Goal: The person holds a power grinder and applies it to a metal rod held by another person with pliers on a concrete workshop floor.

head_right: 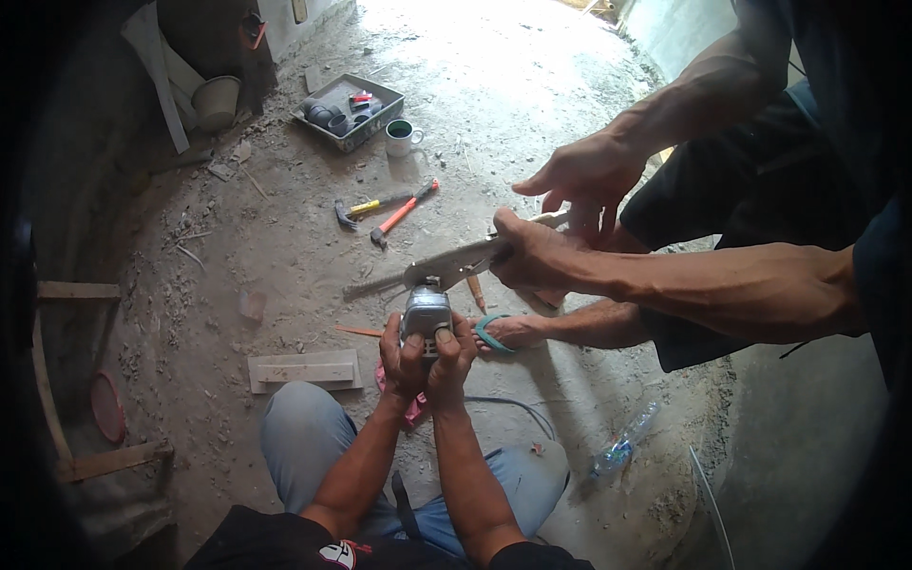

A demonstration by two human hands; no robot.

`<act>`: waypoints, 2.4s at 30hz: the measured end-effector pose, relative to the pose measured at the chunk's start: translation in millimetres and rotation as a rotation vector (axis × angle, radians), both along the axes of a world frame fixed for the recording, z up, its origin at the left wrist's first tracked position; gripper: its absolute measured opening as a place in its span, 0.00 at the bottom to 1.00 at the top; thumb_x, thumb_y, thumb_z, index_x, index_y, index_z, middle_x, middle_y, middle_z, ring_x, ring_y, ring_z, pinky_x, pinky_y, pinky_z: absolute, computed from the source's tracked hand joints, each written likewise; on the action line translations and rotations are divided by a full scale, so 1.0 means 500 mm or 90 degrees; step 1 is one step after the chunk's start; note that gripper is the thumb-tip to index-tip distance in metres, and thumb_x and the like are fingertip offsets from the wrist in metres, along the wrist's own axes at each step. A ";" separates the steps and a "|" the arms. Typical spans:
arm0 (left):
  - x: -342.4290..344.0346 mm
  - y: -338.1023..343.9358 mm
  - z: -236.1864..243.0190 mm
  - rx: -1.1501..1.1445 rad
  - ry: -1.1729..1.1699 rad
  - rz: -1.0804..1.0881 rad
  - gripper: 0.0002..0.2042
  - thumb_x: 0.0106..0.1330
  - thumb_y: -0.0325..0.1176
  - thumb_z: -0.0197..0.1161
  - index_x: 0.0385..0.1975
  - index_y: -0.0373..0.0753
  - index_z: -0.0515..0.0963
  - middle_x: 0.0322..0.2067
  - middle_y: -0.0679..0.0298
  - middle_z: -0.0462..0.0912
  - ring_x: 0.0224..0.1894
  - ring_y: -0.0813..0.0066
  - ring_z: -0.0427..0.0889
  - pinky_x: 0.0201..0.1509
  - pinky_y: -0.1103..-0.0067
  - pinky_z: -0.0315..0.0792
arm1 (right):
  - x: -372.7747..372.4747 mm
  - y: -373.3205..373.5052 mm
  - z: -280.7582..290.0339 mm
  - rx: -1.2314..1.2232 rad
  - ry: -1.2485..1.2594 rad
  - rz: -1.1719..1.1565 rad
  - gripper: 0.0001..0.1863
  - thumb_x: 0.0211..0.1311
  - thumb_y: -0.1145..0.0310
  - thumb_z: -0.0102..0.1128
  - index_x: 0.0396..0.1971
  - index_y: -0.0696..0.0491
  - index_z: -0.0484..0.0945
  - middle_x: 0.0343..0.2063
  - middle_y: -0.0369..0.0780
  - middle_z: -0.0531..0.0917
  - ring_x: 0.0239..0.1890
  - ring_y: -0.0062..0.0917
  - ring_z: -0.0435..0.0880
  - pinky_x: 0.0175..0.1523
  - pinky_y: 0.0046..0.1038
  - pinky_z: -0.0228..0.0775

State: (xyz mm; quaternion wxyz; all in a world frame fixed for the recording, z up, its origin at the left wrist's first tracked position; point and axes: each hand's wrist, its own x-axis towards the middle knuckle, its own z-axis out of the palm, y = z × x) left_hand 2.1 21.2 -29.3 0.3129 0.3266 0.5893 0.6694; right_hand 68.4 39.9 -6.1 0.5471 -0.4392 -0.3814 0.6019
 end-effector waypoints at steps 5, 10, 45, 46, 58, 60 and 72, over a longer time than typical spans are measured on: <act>-0.002 0.001 0.015 -0.024 0.011 -0.014 0.27 0.56 0.57 0.53 0.32 0.33 0.71 0.25 0.58 0.74 0.28 0.70 0.71 0.32 0.70 0.67 | 0.004 0.006 -0.003 -0.004 0.017 0.024 0.30 0.56 0.49 0.56 0.47 0.61 0.76 0.37 0.36 0.79 0.37 0.19 0.76 0.43 0.22 0.69; -0.001 0.000 0.000 -0.022 0.000 -0.015 0.27 0.56 0.58 0.52 0.32 0.33 0.71 0.25 0.60 0.74 0.28 0.73 0.71 0.31 0.72 0.67 | 0.006 0.008 -0.015 0.016 -0.009 0.031 0.30 0.56 0.49 0.56 0.47 0.61 0.76 0.37 0.36 0.80 0.37 0.19 0.76 0.43 0.22 0.69; -0.001 -0.006 0.012 -0.028 0.041 0.006 0.27 0.57 0.56 0.52 0.35 0.31 0.72 0.26 0.58 0.76 0.28 0.69 0.73 0.32 0.70 0.69 | 0.000 0.003 0.002 0.021 0.045 0.040 0.31 0.55 0.50 0.58 0.48 0.62 0.74 0.38 0.37 0.80 0.36 0.18 0.77 0.42 0.20 0.71; -0.001 -0.007 0.015 -0.023 0.033 0.012 0.28 0.58 0.56 0.51 0.36 0.31 0.73 0.26 0.58 0.76 0.28 0.69 0.73 0.33 0.70 0.69 | -0.002 0.003 0.006 0.017 0.040 0.043 0.30 0.54 0.51 0.58 0.48 0.63 0.74 0.38 0.37 0.80 0.37 0.18 0.77 0.43 0.21 0.71; -0.008 -0.012 0.034 0.000 -0.012 -0.027 0.28 0.58 0.57 0.51 0.37 0.32 0.75 0.28 0.60 0.77 0.30 0.72 0.73 0.36 0.72 0.69 | 0.003 0.001 -0.005 0.008 0.050 0.057 0.30 0.53 0.54 0.58 0.48 0.63 0.73 0.38 0.38 0.80 0.36 0.18 0.77 0.42 0.19 0.71; -0.006 -0.011 0.030 0.003 -0.012 -0.024 0.28 0.59 0.56 0.51 0.37 0.32 0.74 0.28 0.59 0.77 0.31 0.71 0.73 0.36 0.71 0.69 | -0.001 0.000 -0.008 0.008 0.058 0.034 0.29 0.54 0.54 0.58 0.48 0.63 0.73 0.37 0.37 0.80 0.36 0.17 0.77 0.42 0.19 0.71; -0.002 -0.015 0.029 -0.011 0.015 0.004 0.28 0.58 0.55 0.51 0.39 0.30 0.75 0.30 0.57 0.78 0.31 0.67 0.75 0.38 0.70 0.71 | 0.000 -0.004 0.001 0.012 0.075 0.035 0.27 0.57 0.55 0.57 0.48 0.62 0.74 0.38 0.37 0.80 0.37 0.18 0.77 0.42 0.20 0.71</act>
